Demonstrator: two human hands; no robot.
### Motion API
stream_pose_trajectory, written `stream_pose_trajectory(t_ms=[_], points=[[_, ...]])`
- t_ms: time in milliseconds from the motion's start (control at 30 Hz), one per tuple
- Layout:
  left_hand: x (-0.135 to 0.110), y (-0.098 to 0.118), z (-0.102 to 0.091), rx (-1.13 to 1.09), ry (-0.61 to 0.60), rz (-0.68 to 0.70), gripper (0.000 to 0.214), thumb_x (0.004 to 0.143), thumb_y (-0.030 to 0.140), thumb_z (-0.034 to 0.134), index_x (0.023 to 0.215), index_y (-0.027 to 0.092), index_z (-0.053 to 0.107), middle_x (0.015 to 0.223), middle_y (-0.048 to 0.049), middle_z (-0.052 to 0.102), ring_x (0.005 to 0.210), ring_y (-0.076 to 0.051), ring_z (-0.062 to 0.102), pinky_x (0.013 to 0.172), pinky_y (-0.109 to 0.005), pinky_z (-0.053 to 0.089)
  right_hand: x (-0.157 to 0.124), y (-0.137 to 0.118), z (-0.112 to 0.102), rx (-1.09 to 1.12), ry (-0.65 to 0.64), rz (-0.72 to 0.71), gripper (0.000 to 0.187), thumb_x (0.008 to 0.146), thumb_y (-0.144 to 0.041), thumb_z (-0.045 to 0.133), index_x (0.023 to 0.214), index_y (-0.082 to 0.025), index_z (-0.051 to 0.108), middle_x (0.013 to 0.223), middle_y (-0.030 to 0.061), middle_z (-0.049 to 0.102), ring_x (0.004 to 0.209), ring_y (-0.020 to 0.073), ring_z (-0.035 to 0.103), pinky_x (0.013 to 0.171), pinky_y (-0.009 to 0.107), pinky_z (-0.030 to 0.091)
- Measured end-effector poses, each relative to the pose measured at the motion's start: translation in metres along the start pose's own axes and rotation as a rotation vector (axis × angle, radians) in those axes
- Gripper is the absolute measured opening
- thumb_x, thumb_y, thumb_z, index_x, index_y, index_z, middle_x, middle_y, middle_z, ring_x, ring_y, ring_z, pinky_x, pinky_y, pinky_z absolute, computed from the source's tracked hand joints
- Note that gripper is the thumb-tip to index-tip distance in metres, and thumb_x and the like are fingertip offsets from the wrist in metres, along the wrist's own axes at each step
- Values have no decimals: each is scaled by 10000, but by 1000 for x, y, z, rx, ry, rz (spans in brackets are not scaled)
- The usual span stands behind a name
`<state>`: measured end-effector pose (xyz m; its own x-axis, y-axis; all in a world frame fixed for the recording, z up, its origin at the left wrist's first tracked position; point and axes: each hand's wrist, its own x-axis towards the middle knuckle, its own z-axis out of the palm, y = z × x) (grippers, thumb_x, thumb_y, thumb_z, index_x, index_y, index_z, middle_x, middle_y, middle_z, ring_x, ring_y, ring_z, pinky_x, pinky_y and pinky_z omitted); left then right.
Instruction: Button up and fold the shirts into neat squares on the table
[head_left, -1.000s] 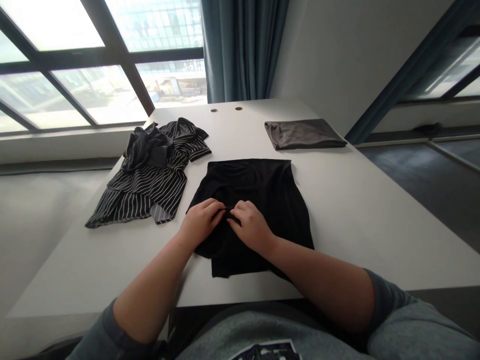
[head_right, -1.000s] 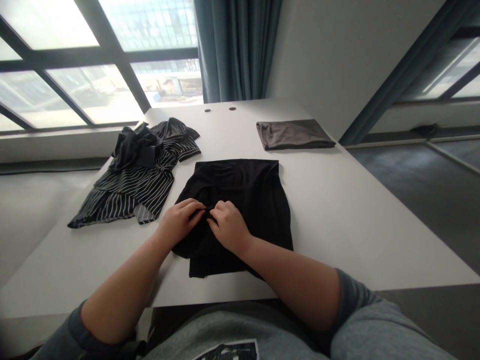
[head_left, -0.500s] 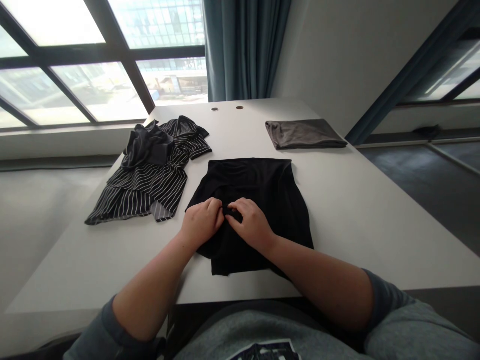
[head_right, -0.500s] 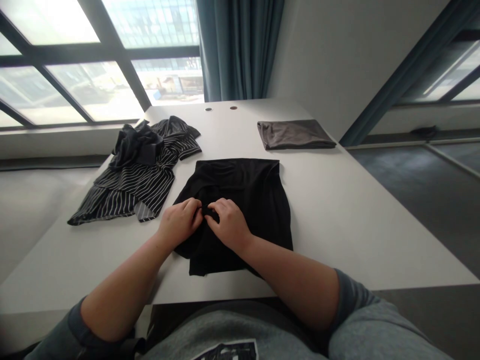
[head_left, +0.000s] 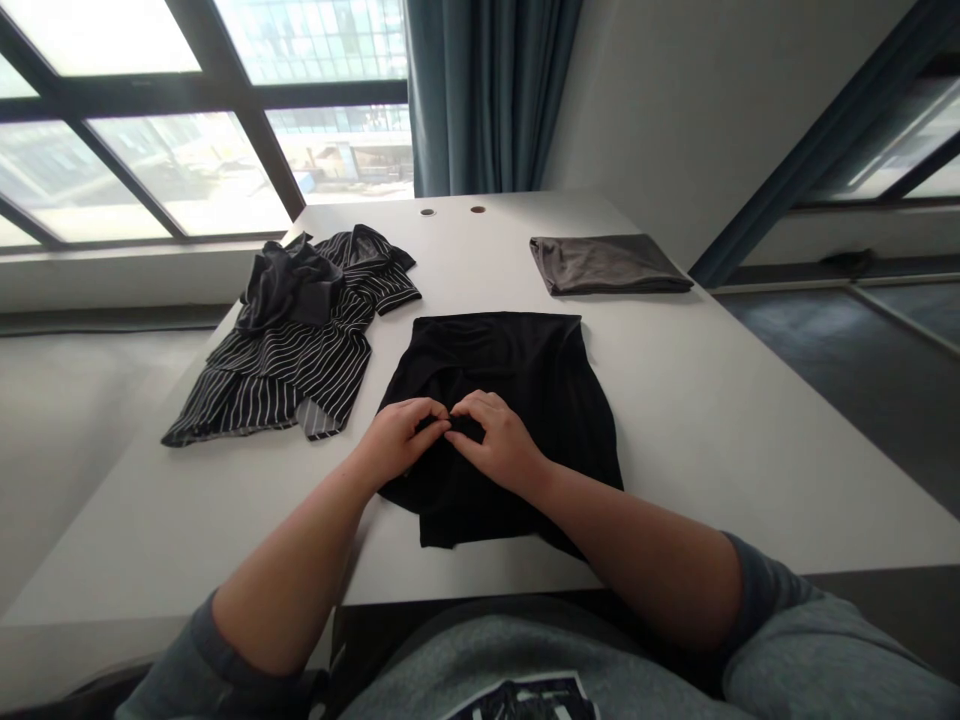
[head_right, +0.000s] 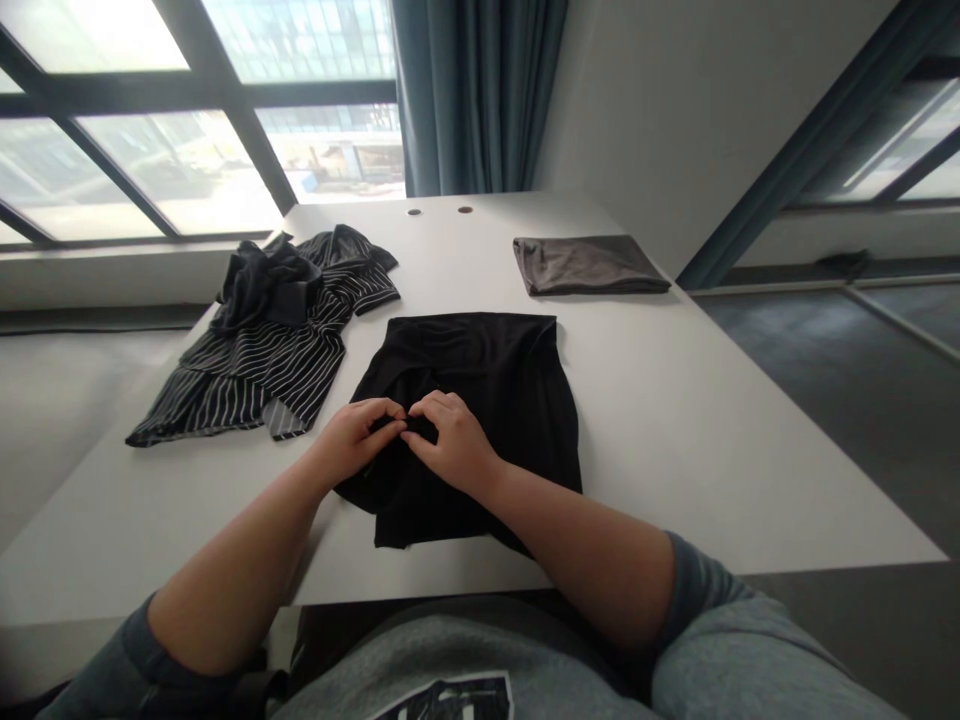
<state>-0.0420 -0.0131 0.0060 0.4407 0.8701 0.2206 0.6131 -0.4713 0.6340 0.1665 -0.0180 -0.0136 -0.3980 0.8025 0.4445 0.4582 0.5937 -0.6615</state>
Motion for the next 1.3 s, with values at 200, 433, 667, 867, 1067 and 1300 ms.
stream_pose_trajectory(t_ms=[200, 433, 667, 867, 1067, 1300], points=[[1, 1, 2, -26, 69, -95, 111, 929, 315, 654, 888, 225, 704, 857, 2, 759, 778, -183, 688, 773, -304, 519, 1, -1, 0, 46, 52, 14, 136, 860, -117, 706, 928, -224, 660, 962, 39, 702, 956, 223, 626, 901, 369, 510], [0, 2, 3, 2, 71, -117, 127, 947, 340, 614, 914, 229, 664, 841, 7, 733, 769, -180, 668, 728, -302, 495, 0, -5, 0, 81, 76, 58, 135, 834, -112, 697, 885, -226, 642, 901, 23, 664, 896, 205, 628, 847, 344, 521], [2, -10, -2, -65, 199, -193, 168, 808, 145, 561, 737, 238, 440, 1049, -31, 770, 941, -204, 699, 843, -347, 518, 0, -3, -13, -8, -99, -78, 131, 838, -212, 797, 842, -219, 666, 931, 42, 648, 924, 221, 603, 873, 372, 510], [-1, -9, -3, 261, 73, -190, 328, 833, 111, 527, 1091, 268, 654, 1035, -9, 744, 914, -220, 699, 784, -340, 504, 7, 13, -17, 41, -186, -5, 187, 995, -239, 649, 813, -201, 668, 869, 32, 692, 860, 189, 638, 850, 345, 498], [-2, -3, 7, 473, -55, -84, 263, 872, 134, 535, 1018, 243, 724, 991, -55, 715, 1002, -276, 665, 888, -400, 506, 4, 28, -1, -194, -150, 182, 150, 864, -215, 805, 987, -178, 729, 1008, 79, 742, 969, 254, 635, 918, 411, 502], [1, -10, 15, 398, -14, 12, 277, 946, 346, 674, 1208, 257, 689, 1167, -56, 729, 1071, -267, 656, 960, -398, 499, 3, 31, 9, -120, -130, 140, 284, 843, -111, 778, 1110, -202, 750, 979, 48, 739, 937, 230, 619, 916, 400, 501]])
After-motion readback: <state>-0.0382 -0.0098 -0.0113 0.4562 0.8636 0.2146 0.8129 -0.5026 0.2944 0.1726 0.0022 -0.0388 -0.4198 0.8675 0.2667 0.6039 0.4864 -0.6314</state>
